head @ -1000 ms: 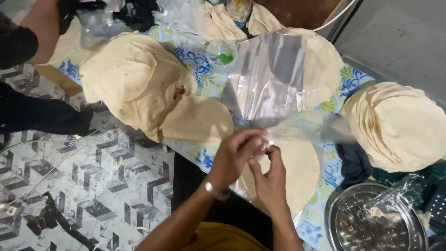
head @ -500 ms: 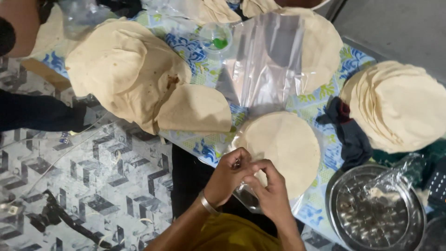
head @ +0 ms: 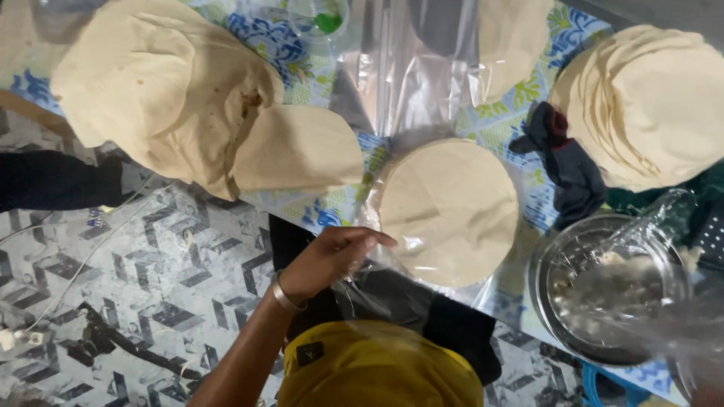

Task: The person organizes stacks of flatbread and places them into plastic bags by hand.

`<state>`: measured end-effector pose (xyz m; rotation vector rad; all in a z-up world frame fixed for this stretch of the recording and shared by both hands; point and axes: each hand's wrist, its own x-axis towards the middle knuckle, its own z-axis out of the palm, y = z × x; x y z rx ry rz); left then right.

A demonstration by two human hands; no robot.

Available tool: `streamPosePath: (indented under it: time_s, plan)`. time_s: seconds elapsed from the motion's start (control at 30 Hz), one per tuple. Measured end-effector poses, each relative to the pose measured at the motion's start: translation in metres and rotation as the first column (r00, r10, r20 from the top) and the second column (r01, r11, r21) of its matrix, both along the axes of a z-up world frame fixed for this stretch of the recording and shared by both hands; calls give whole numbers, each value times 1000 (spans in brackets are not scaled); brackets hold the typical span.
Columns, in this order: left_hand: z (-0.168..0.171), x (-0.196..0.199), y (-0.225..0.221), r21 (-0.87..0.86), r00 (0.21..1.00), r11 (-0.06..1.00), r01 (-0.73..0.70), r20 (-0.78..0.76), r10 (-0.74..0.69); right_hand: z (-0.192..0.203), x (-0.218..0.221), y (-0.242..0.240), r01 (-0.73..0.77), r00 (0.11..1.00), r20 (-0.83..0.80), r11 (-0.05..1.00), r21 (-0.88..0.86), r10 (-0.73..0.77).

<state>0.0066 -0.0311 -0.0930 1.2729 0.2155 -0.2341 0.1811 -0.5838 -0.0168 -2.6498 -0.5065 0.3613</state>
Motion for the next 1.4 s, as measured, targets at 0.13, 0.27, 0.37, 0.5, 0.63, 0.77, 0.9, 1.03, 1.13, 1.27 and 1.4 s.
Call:
streamPosePath:
  time_s: [0.13, 0.27, 0.37, 0.5, 0.63, 0.77, 0.9, 1.03, 1.13, 1.27, 1.4]
  plan:
    - [14, 27, -18, -160, 956, 942, 294, 30, -293, 30, -34, 129, -44, 993, -120, 951, -307, 7]
    - [21, 46, -29, -323, 842, 777, 540, 216, -495, 63, -34, 191, -230, 971, -67, 973, 11, 230]
    - [32, 61, -28, -369, 780, 691, 622, 208, -591, 34, -16, 189, -401, 897, 66, 739, 541, 438]
    - [13, 92, -1, -170, 779, 760, 627, 152, -608, -69, 13, 126, -14, 933, -313, 885, 466, 179]
    - [-28, 125, 36, 68, 774, 825, 562, 308, -553, -81, 34, 179, 239, 879, -475, 825, 512, 40]
    - [-88, 153, 50, 234, 918, 905, 357, 95, -386, -102, 48, 197, 366, 865, -489, 806, 465, -111]
    - [-111, 164, 34, 329, 997, 944, 11, 69, -36, -118, 56, 204, 449, 825, -541, 773, 449, -165]
    - [-113, 177, 22, 523, 966, 826, -211, 241, 95, -143, 69, 202, 431, 848, -515, 733, 526, -129]
    - [-111, 191, 18, 528, 925, 786, -323, 353, 143, -150, 77, 207, 507, 815, -552, 678, 532, -176]
    - [-98, 197, 4, 705, 905, 575, -415, 386, 180, -157, 79, 208, 505, 821, -546, 654, 563, -163]
    - [-90, 154, -57, 849, 875, 268, -456, 482, -37, -157, 77, 210, 499, 835, -511, 670, 550, -202]
